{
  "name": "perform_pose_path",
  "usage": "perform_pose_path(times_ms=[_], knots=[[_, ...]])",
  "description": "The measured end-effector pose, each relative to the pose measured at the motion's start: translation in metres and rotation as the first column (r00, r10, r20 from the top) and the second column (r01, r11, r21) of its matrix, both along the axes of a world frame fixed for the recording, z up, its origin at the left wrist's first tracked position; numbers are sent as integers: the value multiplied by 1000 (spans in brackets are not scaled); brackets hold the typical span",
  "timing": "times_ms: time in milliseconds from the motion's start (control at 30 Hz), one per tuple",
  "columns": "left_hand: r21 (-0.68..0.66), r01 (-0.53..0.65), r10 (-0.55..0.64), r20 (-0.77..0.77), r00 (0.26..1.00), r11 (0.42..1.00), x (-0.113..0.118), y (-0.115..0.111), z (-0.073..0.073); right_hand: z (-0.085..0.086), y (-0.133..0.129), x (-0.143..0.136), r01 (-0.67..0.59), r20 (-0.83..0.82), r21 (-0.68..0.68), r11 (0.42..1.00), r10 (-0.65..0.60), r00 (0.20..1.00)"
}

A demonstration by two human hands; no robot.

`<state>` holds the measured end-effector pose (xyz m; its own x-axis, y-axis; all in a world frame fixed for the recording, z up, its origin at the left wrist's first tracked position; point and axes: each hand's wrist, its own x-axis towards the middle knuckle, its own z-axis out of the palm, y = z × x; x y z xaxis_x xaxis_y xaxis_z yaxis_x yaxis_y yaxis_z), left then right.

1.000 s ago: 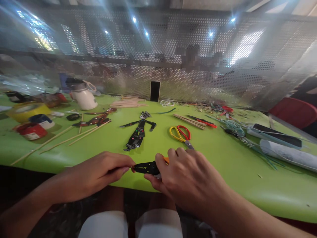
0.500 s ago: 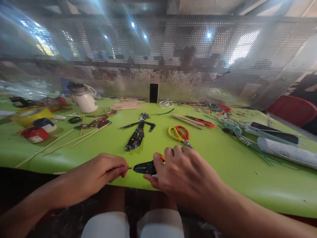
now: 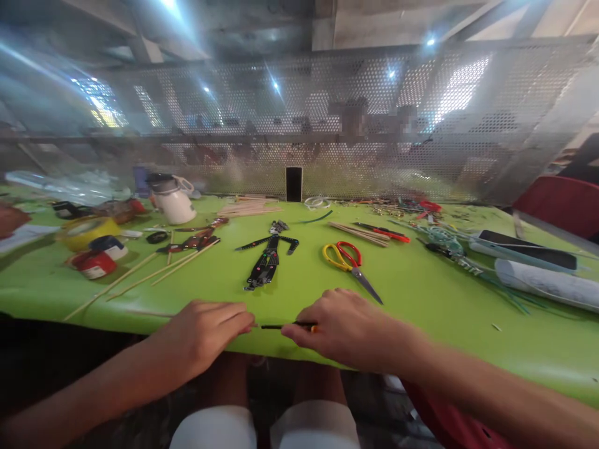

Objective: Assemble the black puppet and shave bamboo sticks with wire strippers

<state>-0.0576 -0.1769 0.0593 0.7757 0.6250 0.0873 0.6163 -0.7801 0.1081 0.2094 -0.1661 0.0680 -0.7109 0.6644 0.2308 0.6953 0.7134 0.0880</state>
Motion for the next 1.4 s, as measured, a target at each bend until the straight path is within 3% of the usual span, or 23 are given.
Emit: perform_pose_path(times_ms=[100,267,400,500,633,700,800,867,933,1000,1067,1133,1233,1300,1400], knots=[[-96,-42,45,29,999,994,-1,0,-3,-6,-8,-5,32,92,140,990,-45,995],[-242,-78,111,125,986,967,-1,1,-4,1,-19,-12,-23,164,349,937,-37,986],[-250,-73,113,149,982,965,-1,4,-10,1,-21,-10,-24,184,341,940,-41,982],[-153,-38,63,162,985,987,-1,2,-17,-6,-17,-6,33,163,218,975,-69,984],[34,28,-32,119,992,999,-1,0,-19,-5,-7,-4,93,96,-139,986,-80,992],[123,67,-75,60,995,990,-1,2,-16,3,0,-5,85,46,-345,935,-74,996],[244,127,-131,1,991,962,-3,3,-11,13,11,-6,23,-37,-602,798,-57,998],[310,155,-159,-13,987,938,-5,3,-10,16,15,-6,-10,-66,-724,690,-55,996],[345,158,-163,-15,986,925,-6,2,-11,13,15,-6,-13,-63,-757,653,-53,997],[313,139,-144,-8,990,940,-7,1,-14,7,10,-7,5,-39,-647,762,-40,998],[227,102,-107,10,994,969,-7,2,-16,1,0,-9,42,10,-378,925,-41,999],[150,47,-56,54,997,988,-6,3,-18,-5,-11,-11,78,68,-54,995,-74,995],[20,-42,39,148,988,999,-5,5,-18,-8,-23,-14,94,127,267,959,-131,983],[-143,-76,101,182,978,987,-6,6,-14,-8,-27,-17,75,149,368,927,-139,979],[-401,-67,159,200,967,914,-8,8,-5,-5,-29,-19,30,172,449,893,-119,978]])
